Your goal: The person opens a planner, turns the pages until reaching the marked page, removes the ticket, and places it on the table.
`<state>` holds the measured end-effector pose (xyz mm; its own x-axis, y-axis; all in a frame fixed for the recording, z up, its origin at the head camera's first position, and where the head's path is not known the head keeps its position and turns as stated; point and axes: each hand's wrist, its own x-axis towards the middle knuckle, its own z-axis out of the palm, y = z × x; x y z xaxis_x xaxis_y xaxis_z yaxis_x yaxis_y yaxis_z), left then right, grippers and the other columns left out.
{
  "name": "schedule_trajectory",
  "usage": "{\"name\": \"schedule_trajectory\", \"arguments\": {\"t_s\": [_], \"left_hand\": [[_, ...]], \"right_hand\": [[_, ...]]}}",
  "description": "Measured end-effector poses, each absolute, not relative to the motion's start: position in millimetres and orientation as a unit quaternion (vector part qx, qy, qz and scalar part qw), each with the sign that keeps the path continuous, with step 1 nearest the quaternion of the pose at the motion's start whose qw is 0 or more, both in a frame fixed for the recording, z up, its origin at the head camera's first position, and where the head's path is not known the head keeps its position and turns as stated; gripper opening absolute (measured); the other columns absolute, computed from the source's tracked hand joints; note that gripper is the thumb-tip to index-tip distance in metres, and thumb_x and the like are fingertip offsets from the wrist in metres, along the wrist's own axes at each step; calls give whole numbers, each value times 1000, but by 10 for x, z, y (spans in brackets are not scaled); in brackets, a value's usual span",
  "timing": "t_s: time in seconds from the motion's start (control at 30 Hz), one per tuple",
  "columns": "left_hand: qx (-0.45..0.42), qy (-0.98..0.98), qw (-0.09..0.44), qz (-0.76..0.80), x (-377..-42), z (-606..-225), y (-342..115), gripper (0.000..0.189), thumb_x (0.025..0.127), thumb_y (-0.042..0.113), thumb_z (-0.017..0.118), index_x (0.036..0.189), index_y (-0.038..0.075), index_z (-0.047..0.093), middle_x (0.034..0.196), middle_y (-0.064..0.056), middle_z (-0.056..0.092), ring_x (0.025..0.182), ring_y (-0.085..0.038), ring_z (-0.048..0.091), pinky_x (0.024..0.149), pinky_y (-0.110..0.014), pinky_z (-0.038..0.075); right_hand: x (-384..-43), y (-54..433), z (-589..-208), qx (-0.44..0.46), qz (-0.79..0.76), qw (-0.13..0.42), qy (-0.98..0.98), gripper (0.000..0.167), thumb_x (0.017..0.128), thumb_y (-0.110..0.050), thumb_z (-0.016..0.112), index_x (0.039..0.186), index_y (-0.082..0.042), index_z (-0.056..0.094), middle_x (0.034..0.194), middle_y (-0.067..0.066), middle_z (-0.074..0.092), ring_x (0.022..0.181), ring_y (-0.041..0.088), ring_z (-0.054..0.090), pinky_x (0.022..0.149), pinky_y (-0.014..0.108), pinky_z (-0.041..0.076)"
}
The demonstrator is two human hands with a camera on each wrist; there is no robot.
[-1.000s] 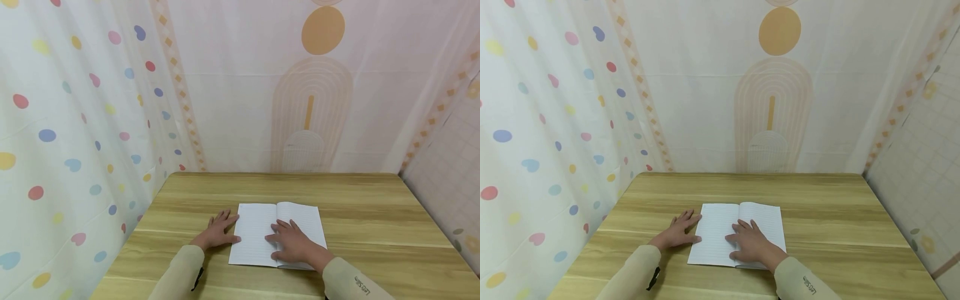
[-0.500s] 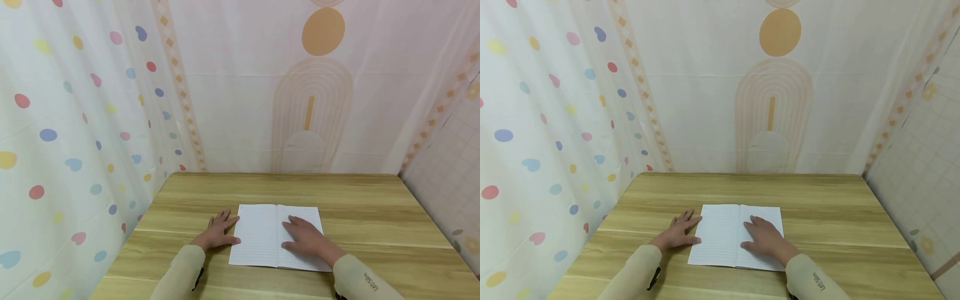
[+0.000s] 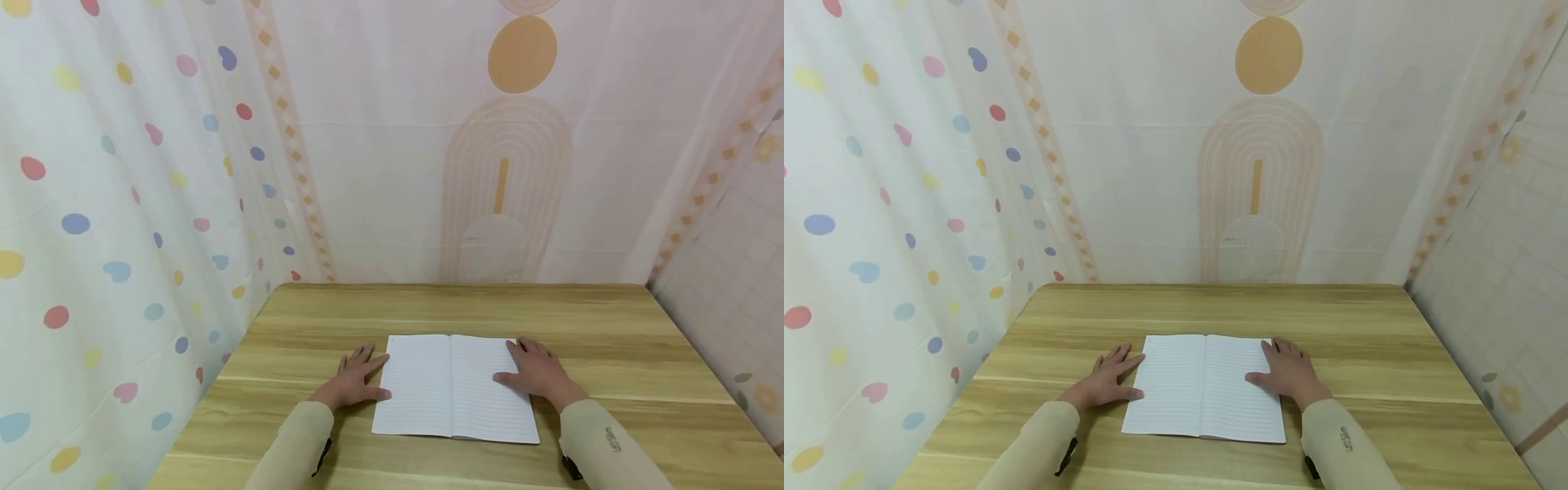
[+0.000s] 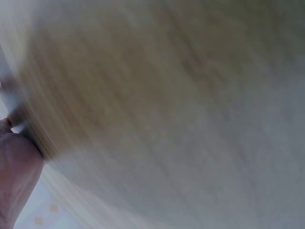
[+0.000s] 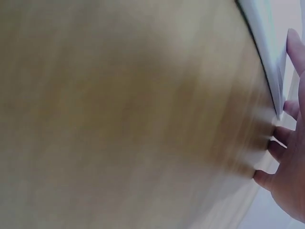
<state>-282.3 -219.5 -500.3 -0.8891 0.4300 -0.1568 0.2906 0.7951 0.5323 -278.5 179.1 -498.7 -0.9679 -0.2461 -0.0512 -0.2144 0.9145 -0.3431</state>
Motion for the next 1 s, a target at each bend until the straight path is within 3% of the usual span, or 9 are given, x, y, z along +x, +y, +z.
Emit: {"name": "schedule_trajectory", "arguments": {"t_s": [0.33,1.0], "left_hand": [[186,939,135,255,-2809,-5006,-2184,83,87,48,73,155,15,37,164,-21,9,150,-41,0,116,-61,-3],[187,940,135,252,-2831,-5029,-2185,84,87,48,73,155,16,37,164,-21,8,150,-41,-2,115,-62,-4]], "right_hand": [[-2820,1778,-4916,-94,-186,79,975,101,82,-61,71,150,6,36,151,35,28,138,57,22,106,71,21],[-2770,1784,-4911,-104,-181,62,976,92,87,-57,68,148,5,39,151,35,30,137,58,25,105,72,23]]}}
